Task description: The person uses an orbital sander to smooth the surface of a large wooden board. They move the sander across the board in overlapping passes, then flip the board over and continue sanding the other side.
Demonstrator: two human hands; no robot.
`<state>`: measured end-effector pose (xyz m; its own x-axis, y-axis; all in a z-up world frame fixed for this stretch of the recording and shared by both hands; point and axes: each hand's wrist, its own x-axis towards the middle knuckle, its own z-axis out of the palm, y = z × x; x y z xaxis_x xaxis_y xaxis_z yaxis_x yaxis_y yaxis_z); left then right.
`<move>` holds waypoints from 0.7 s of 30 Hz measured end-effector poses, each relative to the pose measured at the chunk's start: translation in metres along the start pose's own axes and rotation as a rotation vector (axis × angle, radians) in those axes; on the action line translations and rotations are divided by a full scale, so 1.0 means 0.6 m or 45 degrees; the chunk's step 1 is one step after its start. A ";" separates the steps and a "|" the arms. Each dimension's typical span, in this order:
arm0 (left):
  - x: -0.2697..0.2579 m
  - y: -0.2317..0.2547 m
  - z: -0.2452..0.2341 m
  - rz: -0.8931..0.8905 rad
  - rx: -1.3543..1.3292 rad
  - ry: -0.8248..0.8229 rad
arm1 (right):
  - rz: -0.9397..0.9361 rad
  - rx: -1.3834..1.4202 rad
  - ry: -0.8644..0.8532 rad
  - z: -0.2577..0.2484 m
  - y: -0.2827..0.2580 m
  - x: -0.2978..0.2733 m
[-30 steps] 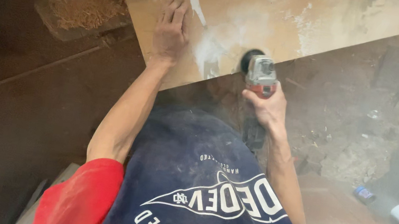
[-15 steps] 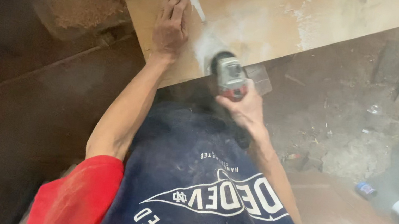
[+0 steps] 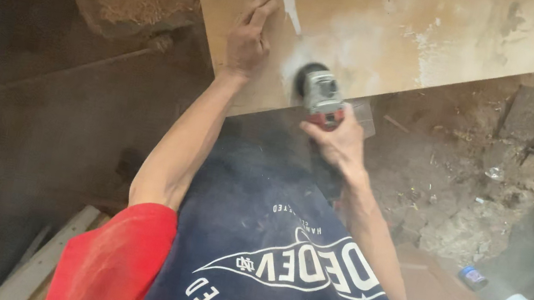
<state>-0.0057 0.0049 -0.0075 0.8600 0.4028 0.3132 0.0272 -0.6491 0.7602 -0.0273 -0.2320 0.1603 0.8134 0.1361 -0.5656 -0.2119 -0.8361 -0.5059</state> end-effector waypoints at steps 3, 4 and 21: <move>0.004 0.007 -0.001 0.021 -0.046 0.056 | -0.022 0.025 0.012 -0.011 -0.003 0.005; 0.004 0.010 -0.001 0.044 -0.059 0.080 | -0.065 0.009 0.000 -0.015 -0.002 0.006; 0.007 0.023 -0.019 -0.047 -0.092 0.060 | -0.138 -0.108 -0.098 -0.019 -0.024 0.036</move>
<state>-0.0073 0.0052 0.0109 0.8343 0.4566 0.3090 0.0205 -0.5858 0.8102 -0.0003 -0.2231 0.1628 0.7845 0.2654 -0.5605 -0.0762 -0.8557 -0.5119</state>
